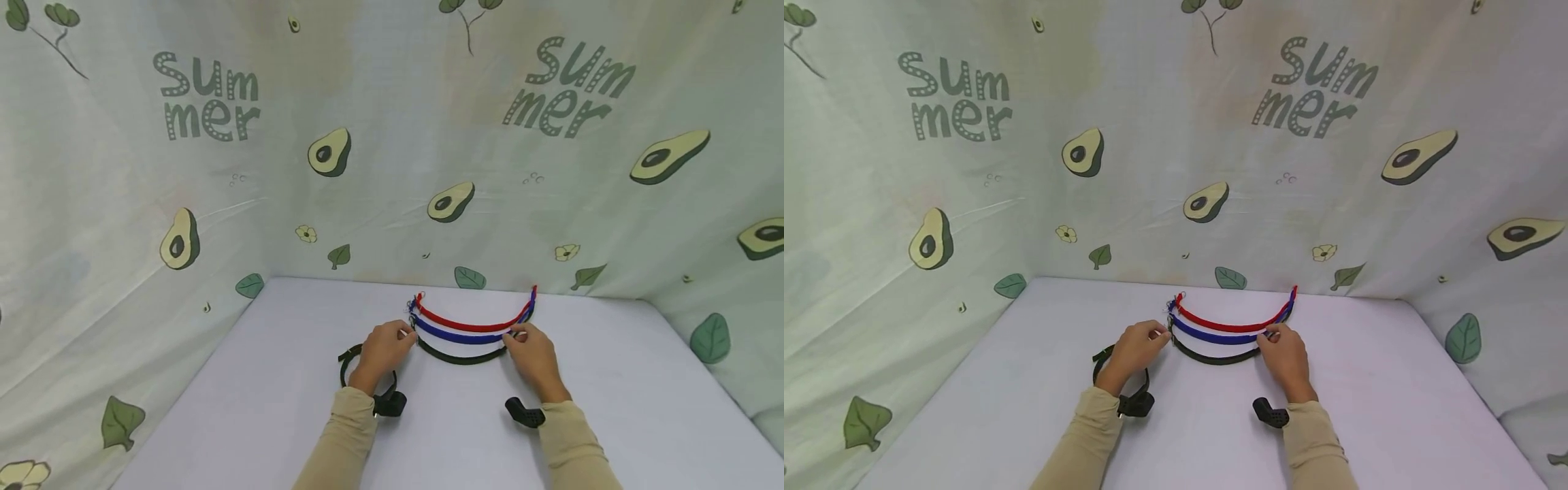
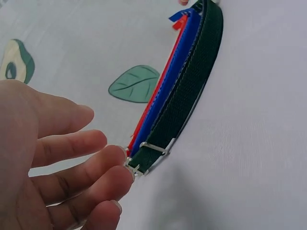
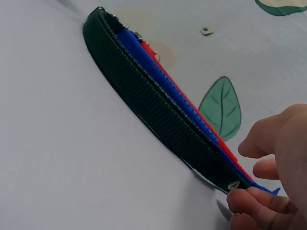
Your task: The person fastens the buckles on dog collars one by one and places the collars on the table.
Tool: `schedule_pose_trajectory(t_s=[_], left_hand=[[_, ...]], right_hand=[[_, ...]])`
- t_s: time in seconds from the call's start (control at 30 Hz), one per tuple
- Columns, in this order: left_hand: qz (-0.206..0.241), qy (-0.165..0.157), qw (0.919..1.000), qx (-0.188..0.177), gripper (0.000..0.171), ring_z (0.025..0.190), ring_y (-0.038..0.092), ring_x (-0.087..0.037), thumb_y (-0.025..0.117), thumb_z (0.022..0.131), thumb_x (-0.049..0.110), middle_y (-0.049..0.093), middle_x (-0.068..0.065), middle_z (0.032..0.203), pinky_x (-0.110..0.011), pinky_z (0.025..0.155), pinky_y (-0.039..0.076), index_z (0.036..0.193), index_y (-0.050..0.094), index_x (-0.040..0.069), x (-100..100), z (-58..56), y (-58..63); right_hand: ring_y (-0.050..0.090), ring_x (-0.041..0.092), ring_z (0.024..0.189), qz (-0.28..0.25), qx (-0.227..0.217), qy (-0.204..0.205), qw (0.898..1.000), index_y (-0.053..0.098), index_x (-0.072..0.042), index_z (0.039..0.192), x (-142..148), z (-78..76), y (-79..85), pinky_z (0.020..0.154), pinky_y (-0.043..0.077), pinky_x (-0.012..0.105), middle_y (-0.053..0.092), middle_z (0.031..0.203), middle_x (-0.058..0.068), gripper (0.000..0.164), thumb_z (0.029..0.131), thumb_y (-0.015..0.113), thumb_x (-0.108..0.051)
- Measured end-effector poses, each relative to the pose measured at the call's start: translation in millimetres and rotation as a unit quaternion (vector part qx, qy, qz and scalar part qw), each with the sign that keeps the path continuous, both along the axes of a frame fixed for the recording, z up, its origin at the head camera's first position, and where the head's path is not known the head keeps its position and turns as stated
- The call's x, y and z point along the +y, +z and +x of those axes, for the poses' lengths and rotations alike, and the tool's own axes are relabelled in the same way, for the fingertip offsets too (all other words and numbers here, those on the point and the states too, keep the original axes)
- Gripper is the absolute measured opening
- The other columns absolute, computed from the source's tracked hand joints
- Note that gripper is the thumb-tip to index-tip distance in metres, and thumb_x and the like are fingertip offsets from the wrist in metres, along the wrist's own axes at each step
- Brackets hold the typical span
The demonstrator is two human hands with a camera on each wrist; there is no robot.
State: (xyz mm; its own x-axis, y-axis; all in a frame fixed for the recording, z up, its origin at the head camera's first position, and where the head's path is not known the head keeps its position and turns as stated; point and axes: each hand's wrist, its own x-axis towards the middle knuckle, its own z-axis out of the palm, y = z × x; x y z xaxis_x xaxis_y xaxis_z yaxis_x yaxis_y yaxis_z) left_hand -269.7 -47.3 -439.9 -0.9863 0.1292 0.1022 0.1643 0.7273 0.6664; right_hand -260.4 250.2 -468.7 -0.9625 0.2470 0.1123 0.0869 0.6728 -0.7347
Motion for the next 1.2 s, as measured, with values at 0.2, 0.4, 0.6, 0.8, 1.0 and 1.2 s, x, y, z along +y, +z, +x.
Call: schedule_pose_trajectory(t_s=[0.2,0.4,0.6,0.8,1.0,1.2], left_hand=[[-0.025,-0.013,0.9995,0.013,0.015,0.074,0.058,-0.013,0.066,0.096,0.031,0.067,0.005,0.087,-0.034,0.063,0.048,0.099,0.073,0.019,12.2,-5.3,-5.5],[-0.048,-0.018,0.9983,0.028,0.015,0.072,0.057,-0.012,0.066,0.097,0.032,0.066,0.006,0.085,-0.035,0.062,0.047,0.101,0.074,0.019,17.9,-4.6,-8.4],[-0.046,-0.033,0.9974,0.044,0.018,0.072,0.057,-0.011,0.066,0.097,0.031,0.065,0.007,0.084,-0.034,0.061,0.047,0.108,0.075,0.020,22.4,-4.0,-13.6],[-0.056,-0.047,0.9965,0.041,0.023,0.072,0.058,-0.009,0.065,0.097,0.032,0.065,0.009,0.084,-0.031,0.059,0.046,0.116,0.074,0.023,26.9,-4.9,-21.0],[-0.081,-0.053,0.9947,0.035,0.023,0.087,0.064,-0.014,0.067,0.096,0.033,0.069,0.005,0.095,-0.035,0.067,0.051,0.114,0.076,0.022,31.3,-2.9,-22.4],[-0.081,-0.052,0.9946,0.038,0.020,0.094,0.066,-0.017,0.068,0.095,0.033,0.071,0.005,0.099,-0.037,0.073,0.053,0.109,0.077,0.021,31.2,-0.5,-23.7]], right_hand=[[0.061,0.035,0.093,0.011,0.022,-0.008,1.000,0.063,0.005,0.122,5.0,-1.9,-4.3,0.077,0.044,0.044,0.067,0.098,0.019,0.039,0.093,0.066,-0.021],[0.061,0.034,0.091,0.014,0.026,-0.015,0.999,0.065,0.004,0.121,5.6,-3.8,-7.6,0.075,0.044,0.044,0.067,0.097,0.017,0.040,0.091,0.065,-0.021],[0.058,0.032,0.090,0.019,0.019,-0.016,1.000,0.061,0.004,0.129,8.1,-6.6,-10.5,0.073,0.043,0.043,0.063,0.098,0.016,0.046,0.090,0.063,-0.020],[0.053,0.032,0.087,0.019,0.010,-0.012,1.000,0.059,0.006,0.131,8.0,-5.6,-8.6,0.071,0.040,0.040,0.058,0.094,0.016,0.049,0.088,0.062,-0.017],[0.058,0.036,0.090,0.028,0.021,-0.014,0.999,0.063,0.011,0.119,6.7,-1.0,-4.7,0.077,0.046,0.048,0.063,0.096,0.021,0.042,0.087,0.062,-0.017],[0.062,0.045,0.101,0.041,0.032,-0.020,0.998,0.067,0.011,0.112,6.8,0.4,-5.8,0.087,0.047,0.054,0.067,0.104,0.027,0.037,0.090,0.060,-0.017]])
